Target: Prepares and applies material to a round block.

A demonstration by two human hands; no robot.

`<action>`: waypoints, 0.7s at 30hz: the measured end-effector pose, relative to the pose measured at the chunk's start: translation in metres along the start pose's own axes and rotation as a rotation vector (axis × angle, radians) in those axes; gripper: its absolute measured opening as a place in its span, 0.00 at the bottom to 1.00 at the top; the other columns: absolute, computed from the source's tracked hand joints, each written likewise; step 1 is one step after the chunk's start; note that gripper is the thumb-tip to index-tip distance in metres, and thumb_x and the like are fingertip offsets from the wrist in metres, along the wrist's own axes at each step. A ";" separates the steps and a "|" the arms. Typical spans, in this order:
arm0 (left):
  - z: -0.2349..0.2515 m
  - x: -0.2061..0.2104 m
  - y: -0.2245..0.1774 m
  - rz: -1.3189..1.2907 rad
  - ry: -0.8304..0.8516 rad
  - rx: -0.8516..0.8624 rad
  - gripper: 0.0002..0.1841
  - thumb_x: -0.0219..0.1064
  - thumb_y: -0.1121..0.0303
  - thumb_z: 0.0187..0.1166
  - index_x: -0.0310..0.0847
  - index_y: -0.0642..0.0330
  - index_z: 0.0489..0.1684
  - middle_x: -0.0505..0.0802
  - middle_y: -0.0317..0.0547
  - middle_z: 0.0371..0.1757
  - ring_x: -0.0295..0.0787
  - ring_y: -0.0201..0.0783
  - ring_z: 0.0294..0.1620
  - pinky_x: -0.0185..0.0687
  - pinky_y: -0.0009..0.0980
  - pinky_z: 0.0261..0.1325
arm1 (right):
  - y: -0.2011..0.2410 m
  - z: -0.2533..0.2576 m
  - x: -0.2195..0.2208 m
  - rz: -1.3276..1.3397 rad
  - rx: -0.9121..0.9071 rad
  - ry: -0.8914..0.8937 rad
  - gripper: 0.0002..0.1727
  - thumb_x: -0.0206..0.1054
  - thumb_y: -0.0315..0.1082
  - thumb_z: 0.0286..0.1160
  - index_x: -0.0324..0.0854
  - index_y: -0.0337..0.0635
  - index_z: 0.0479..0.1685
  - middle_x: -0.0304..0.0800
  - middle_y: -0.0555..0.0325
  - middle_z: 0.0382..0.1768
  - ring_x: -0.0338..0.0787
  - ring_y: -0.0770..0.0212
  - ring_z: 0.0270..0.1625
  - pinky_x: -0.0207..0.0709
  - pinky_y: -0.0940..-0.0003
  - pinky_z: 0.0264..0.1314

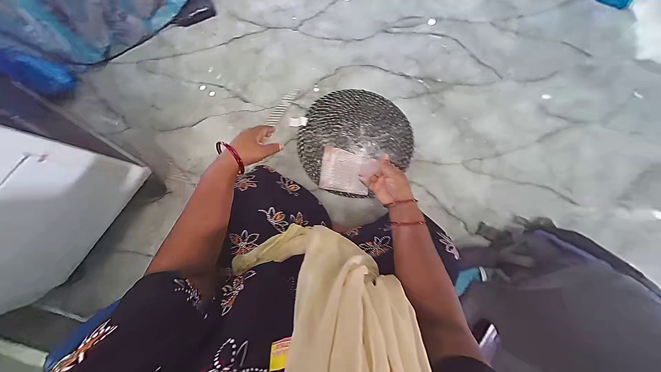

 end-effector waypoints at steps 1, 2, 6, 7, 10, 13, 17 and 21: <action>-0.002 0.022 -0.016 -0.072 0.042 0.033 0.33 0.68 0.64 0.85 0.64 0.73 0.86 0.81 0.70 0.78 0.78 0.63 0.79 0.70 0.57 0.82 | 0.001 0.001 0.001 0.017 0.009 -0.011 0.20 0.46 0.43 0.96 0.76 0.35 0.61 0.90 0.55 0.40 0.93 0.61 0.41 0.90 0.65 0.46; -0.005 0.045 -0.031 -0.185 0.088 0.043 0.33 0.68 0.67 0.84 0.62 0.71 0.87 0.82 0.67 0.77 0.80 0.57 0.77 0.73 0.52 0.80 | 0.002 0.001 0.001 0.025 0.018 -0.017 0.21 0.46 0.44 0.97 0.77 0.35 0.60 0.90 0.54 0.39 0.93 0.61 0.39 0.90 0.66 0.44; -0.005 0.127 -0.063 -0.447 0.261 -0.005 0.32 0.66 0.68 0.86 0.60 0.70 0.88 0.86 0.64 0.72 0.84 0.51 0.69 0.79 0.49 0.72 | 0.002 -0.002 -0.001 0.027 0.047 0.026 0.26 0.42 0.47 0.98 0.73 0.32 0.68 0.91 0.49 0.43 0.94 0.60 0.41 0.89 0.66 0.46; -0.004 0.142 -0.067 -0.481 0.276 -0.030 0.32 0.67 0.68 0.86 0.61 0.70 0.87 0.87 0.62 0.70 0.86 0.48 0.66 0.80 0.46 0.68 | 0.001 -0.003 -0.002 0.009 0.052 0.046 0.27 0.42 0.47 0.98 0.71 0.32 0.71 0.91 0.48 0.46 0.94 0.59 0.42 0.89 0.66 0.48; -0.003 0.168 -0.072 -0.653 0.285 -0.162 0.22 0.63 0.64 0.90 0.72 0.65 0.78 0.90 0.53 0.60 0.88 0.38 0.50 0.83 0.35 0.52 | -0.001 -0.009 0.000 -0.079 0.065 0.081 0.26 0.43 0.47 0.98 0.67 0.35 0.77 0.89 0.47 0.51 0.93 0.60 0.43 0.88 0.66 0.47; 0.000 0.177 -0.065 -0.776 0.261 -0.215 0.14 0.63 0.63 0.89 0.81 0.63 0.62 0.91 0.46 0.50 0.88 0.33 0.42 0.83 0.31 0.42 | -0.001 -0.015 0.004 -0.205 0.054 0.105 0.24 0.42 0.45 0.98 0.62 0.38 0.81 0.87 0.47 0.55 0.91 0.61 0.44 0.87 0.66 0.47; -0.001 0.178 -0.060 -0.770 0.255 -0.265 0.12 0.67 0.66 0.86 0.83 0.63 0.58 0.91 0.45 0.47 0.85 0.34 0.44 0.82 0.34 0.48 | -0.005 -0.012 0.008 -0.369 0.023 0.180 0.28 0.41 0.47 0.98 0.54 0.43 0.89 0.87 0.45 0.66 0.93 0.57 0.44 0.87 0.61 0.46; 0.001 0.184 -0.053 -0.818 0.224 -0.338 0.11 0.69 0.68 0.84 0.83 0.64 0.57 0.90 0.48 0.49 0.85 0.38 0.48 0.82 0.40 0.53 | -0.008 -0.011 0.010 -0.474 0.037 0.261 0.33 0.41 0.51 0.97 0.47 0.48 0.95 0.83 0.45 0.74 0.94 0.55 0.46 0.88 0.59 0.46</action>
Point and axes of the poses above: each hand's wrist, its own z-axis towards the middle knuckle, its own x-axis out of the palm, y = z × x, the point moved 1 cm from there along z, towards the middle knuckle
